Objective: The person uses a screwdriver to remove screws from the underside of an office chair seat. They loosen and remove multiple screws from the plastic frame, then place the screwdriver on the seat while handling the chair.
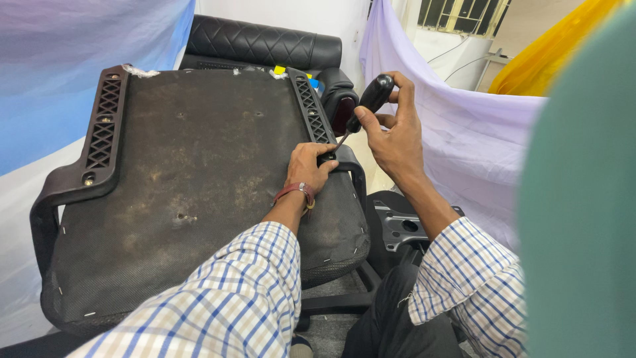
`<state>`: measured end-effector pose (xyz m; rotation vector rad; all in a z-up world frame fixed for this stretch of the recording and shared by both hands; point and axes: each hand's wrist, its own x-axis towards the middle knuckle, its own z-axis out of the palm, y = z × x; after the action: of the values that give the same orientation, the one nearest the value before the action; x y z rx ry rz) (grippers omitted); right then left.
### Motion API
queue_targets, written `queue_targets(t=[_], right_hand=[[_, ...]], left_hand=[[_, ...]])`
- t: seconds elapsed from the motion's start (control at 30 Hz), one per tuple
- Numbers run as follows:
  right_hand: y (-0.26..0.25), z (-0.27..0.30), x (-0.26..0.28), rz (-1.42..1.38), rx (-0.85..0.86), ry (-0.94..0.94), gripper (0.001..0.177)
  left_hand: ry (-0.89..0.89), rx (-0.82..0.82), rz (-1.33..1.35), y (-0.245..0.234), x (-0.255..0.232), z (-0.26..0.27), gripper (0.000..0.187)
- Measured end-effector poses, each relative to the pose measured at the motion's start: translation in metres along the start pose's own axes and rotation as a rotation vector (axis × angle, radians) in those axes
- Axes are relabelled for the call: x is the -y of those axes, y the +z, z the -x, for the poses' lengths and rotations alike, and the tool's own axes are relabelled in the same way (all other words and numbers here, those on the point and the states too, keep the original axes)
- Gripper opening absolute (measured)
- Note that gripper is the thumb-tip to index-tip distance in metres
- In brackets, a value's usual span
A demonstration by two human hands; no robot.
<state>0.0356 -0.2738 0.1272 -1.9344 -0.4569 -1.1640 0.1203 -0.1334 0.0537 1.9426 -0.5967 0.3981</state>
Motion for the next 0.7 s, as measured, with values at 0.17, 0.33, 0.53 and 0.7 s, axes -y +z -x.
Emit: queue_targets(t=[0.17, 0.33, 0.53, 0.7], right_hand=[[0.003, 0.000, 0.006, 0.100, -0.045, 0.004, 0.064], [0.008, -0.007, 0.003, 0.231, -0.095, 0.027, 0.062], [0.004, -0.028, -0.005, 0.247, 0.010, 0.002, 0.063], [0.001, -0.030, -0.013, 0.221, 0.050, 0.046, 0.059]], left_hand=[[-0.012, -0.019, 0.112, 0.000, -0.014, -0.008, 0.032], [-0.047, -0.042, 0.036, 0.004, -0.017, -0.008, 0.016], [-0.143, -0.049, -0.023, 0.006, -0.021, -0.015, 0.017], [-0.136, -0.057, -0.091, 0.013, -0.015, -0.021, 0.020]])
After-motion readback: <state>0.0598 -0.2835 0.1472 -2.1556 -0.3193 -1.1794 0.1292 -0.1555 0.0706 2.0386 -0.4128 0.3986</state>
